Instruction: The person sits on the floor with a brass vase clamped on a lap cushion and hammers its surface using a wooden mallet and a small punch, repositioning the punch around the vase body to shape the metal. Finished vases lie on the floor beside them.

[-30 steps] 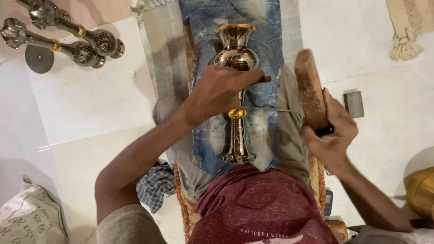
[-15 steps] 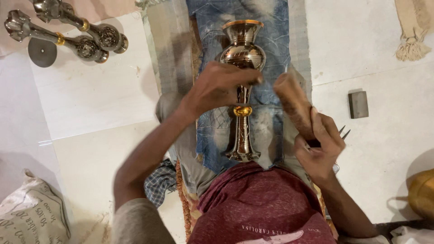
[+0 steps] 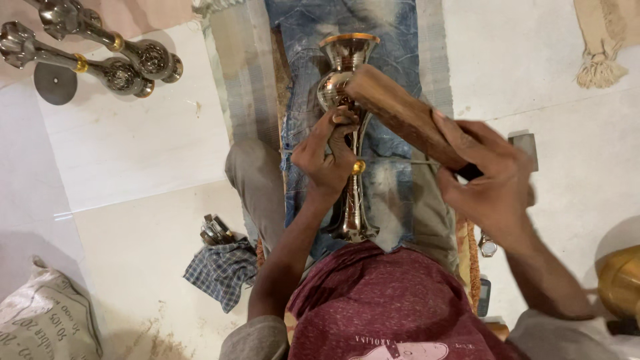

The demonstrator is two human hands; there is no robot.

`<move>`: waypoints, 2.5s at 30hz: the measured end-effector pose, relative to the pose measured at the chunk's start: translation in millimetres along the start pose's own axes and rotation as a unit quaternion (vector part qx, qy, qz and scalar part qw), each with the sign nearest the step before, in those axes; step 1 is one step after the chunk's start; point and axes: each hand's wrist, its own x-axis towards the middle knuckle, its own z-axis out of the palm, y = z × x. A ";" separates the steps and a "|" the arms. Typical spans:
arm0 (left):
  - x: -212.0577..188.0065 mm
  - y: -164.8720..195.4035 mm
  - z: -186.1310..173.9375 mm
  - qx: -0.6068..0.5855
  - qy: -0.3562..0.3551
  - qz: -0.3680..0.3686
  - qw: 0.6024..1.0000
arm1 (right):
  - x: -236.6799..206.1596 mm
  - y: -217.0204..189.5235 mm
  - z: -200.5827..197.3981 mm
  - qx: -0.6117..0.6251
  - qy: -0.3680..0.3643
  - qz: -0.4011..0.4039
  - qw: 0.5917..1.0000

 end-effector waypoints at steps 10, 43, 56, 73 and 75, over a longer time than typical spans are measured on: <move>-8.8 -22.6 -5.2 0.072 -0.015 0.032 0.997 | 68.4 -45.4 -54.4 -0.375 -0.121 -0.244 0.886; 121.8 6.2 -2.2 0.102 -0.612 0.326 0.713 | -112.1 60.0 104.5 0.091 0.225 0.031 0.970; 115.8 -19.8 -15.2 -0.026 -0.576 0.362 0.733 | -116.5 56.3 99.0 -0.083 0.188 -0.043 0.978; 107.6 -9.0 -10.0 0.069 -0.539 0.313 0.779 | -117.0 51.2 103.0 0.125 0.225 0.085 0.963; 108.5 -6.5 -10.5 0.072 -0.538 0.313 0.779 | -109.8 54.8 102.4 0.101 0.226 0.055 0.967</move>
